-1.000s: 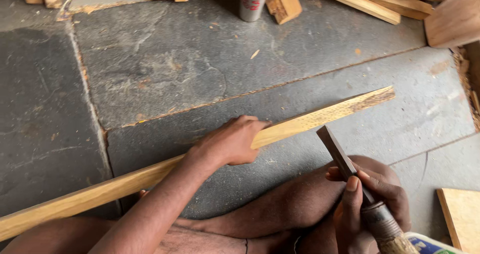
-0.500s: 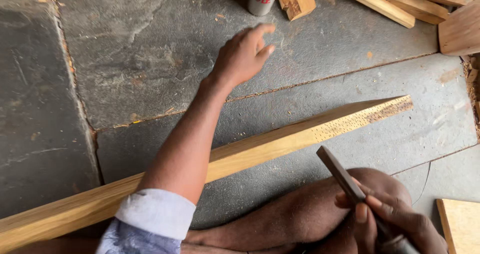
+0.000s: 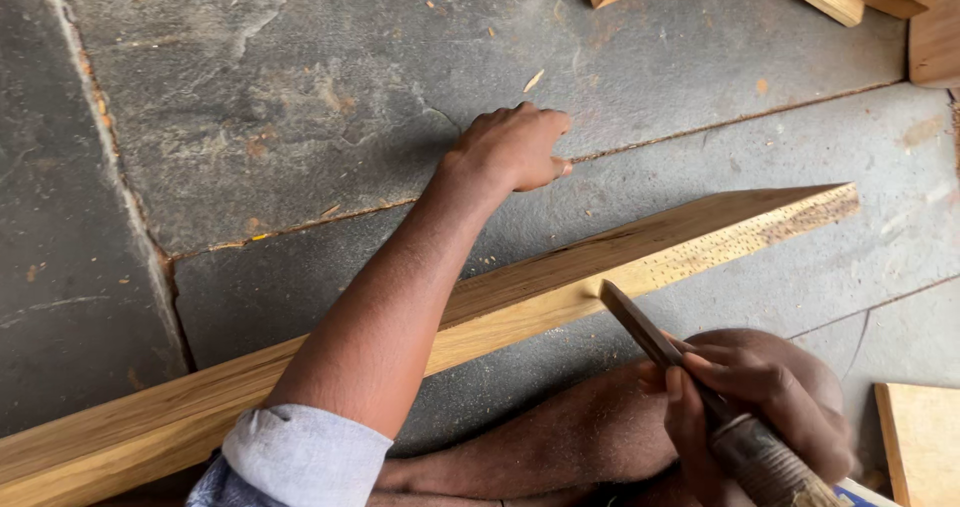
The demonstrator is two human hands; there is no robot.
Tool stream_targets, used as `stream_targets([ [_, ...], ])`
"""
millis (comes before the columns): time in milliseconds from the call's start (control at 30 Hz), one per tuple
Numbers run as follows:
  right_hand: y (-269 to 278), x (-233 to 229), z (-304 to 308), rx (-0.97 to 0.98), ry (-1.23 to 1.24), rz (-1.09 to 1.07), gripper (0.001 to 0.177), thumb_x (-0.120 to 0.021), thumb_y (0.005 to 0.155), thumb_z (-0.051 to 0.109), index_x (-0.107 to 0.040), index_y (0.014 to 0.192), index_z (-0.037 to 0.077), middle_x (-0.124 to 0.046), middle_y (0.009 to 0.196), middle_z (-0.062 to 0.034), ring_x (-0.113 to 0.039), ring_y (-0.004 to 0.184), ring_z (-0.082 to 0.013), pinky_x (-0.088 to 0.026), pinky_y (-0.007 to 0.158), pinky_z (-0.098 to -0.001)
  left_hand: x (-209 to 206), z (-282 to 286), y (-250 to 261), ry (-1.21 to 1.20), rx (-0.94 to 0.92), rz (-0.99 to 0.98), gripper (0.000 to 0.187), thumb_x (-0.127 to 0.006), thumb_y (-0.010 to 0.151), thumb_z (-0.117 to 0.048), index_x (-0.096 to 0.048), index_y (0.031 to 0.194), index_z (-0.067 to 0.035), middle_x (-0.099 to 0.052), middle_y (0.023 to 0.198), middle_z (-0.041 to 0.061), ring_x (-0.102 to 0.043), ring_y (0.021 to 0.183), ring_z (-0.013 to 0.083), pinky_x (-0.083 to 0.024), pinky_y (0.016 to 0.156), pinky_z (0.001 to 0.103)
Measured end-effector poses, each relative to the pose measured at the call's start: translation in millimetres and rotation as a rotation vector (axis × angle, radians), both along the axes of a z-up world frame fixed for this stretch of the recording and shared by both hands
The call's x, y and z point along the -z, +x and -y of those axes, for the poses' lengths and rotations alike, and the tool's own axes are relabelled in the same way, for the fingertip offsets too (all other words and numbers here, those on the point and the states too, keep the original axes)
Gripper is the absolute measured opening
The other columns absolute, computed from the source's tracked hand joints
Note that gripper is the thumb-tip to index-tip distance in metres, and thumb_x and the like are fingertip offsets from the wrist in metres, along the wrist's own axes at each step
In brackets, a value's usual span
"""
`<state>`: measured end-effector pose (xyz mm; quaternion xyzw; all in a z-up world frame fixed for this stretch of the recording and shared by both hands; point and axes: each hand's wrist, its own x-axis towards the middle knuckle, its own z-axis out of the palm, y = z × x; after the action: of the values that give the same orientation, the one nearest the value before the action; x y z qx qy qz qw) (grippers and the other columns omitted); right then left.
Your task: The person is carving a long, thin piece of wood using a chisel and a mallet. They repeatedly strike the chisel to create a series of small indentations along the length of the wood.
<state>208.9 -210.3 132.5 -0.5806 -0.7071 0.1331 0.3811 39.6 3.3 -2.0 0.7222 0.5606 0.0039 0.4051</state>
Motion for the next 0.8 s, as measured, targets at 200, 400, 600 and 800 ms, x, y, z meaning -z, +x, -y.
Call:
stream_targets([
  [200,69,0,11,-0.113,-0.315,0.056,0.018,-0.064,0.094,0.002,-0.062,0.111,-0.004,-0.073,0.097,-0.0213,-0.076,0.087,-0.0254,-0.060,0.078,-0.0317,0,3,1,0.014,-0.002,0.001,0.056,-0.071,0.092,-0.041,-0.055,0.140,-0.017,-0.062,0.130,0.014,-0.064,0.119,0.0313,-0.052,0.101,0.054],
  [400,168,88,-4,-0.690,-0.479,0.204,0.034,-0.051,0.102,0.008,-0.058,0.133,-0.006,-0.073,0.115,-0.0257,-0.073,0.102,-0.0298,-0.056,0.088,-0.0323,-6,3,1,-0.052,0.041,-0.048,0.053,-0.068,0.096,-0.042,-0.057,0.141,-0.016,-0.067,0.131,0.012,-0.065,0.122,0.0289,-0.053,0.106,0.051],
  [600,138,46,4,-0.387,-0.653,-0.076,0.037,-0.052,0.104,0.012,-0.060,0.134,-0.008,-0.072,0.120,-0.0233,-0.072,0.108,-0.0278,-0.053,0.093,-0.0325,-6,4,1,-0.052,0.014,-0.025,0.057,-0.067,0.096,-0.040,-0.052,0.145,-0.018,-0.063,0.135,0.012,-0.064,0.122,0.0281,-0.053,0.105,0.050],
  [800,49,-2,-4,-0.232,-0.204,0.094,0.028,-0.056,0.102,0.011,-0.062,0.126,-0.004,-0.071,0.123,-0.0197,-0.072,0.110,-0.0244,-0.055,0.092,-0.0310,-9,3,0,-0.025,0.039,-0.045,0.056,-0.068,0.095,-0.041,-0.053,0.144,-0.017,-0.063,0.134,0.013,-0.063,0.123,0.0299,-0.052,0.105,0.051],
])
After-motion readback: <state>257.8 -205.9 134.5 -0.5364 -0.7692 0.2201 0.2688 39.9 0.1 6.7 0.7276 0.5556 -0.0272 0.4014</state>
